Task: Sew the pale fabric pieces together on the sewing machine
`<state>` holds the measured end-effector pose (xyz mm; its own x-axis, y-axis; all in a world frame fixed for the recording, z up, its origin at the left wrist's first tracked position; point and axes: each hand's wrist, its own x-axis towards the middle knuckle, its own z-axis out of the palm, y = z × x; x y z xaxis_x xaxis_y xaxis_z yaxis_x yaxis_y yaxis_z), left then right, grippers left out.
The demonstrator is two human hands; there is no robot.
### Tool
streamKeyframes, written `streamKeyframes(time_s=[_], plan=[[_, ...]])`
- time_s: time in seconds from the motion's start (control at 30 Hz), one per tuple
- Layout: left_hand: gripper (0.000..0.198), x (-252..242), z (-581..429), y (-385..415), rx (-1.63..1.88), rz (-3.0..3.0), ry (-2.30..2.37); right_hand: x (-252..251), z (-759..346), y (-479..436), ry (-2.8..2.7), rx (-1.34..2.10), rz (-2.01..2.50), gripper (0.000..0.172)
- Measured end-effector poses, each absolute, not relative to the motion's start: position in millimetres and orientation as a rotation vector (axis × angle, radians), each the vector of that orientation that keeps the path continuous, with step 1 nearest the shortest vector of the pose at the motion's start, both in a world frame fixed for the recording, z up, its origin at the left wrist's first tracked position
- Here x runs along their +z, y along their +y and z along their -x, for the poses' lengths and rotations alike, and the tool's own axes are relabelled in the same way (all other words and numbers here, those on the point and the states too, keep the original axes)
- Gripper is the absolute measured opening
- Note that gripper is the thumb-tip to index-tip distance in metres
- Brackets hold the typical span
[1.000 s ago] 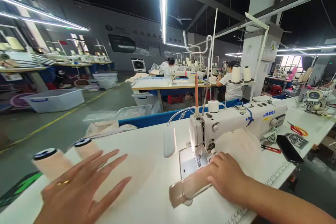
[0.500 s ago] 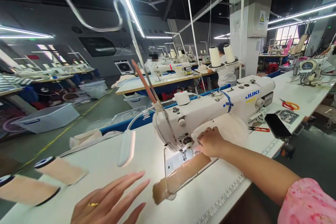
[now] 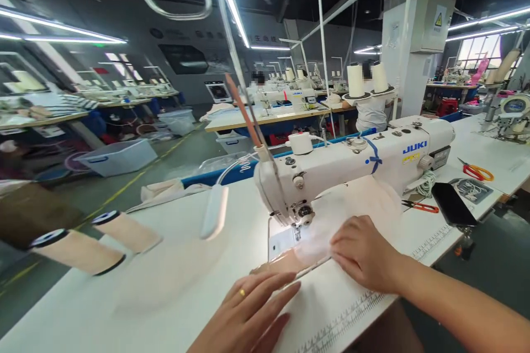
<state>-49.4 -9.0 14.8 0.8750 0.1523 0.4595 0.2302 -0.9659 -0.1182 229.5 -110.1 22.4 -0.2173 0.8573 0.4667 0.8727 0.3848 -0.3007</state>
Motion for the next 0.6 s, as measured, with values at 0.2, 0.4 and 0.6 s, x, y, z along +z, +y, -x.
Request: streamKeyframes(time_s=[0.2,0.4,0.6], plan=[[0.037,14,29,-17,-0.865,2.96,-0.417,12,-213,-147,-2.09,0.182,1.057,0.02],[0.038,13,34,-19,-0.893,3.055,-0.554,-7,-242,-125,-2.173,-0.077,1.418,0.045],[0.034,22,51,-18,-0.97,3.088,-0.471,4,-285,-87,-1.907,-0.413,1.739,0.04]])
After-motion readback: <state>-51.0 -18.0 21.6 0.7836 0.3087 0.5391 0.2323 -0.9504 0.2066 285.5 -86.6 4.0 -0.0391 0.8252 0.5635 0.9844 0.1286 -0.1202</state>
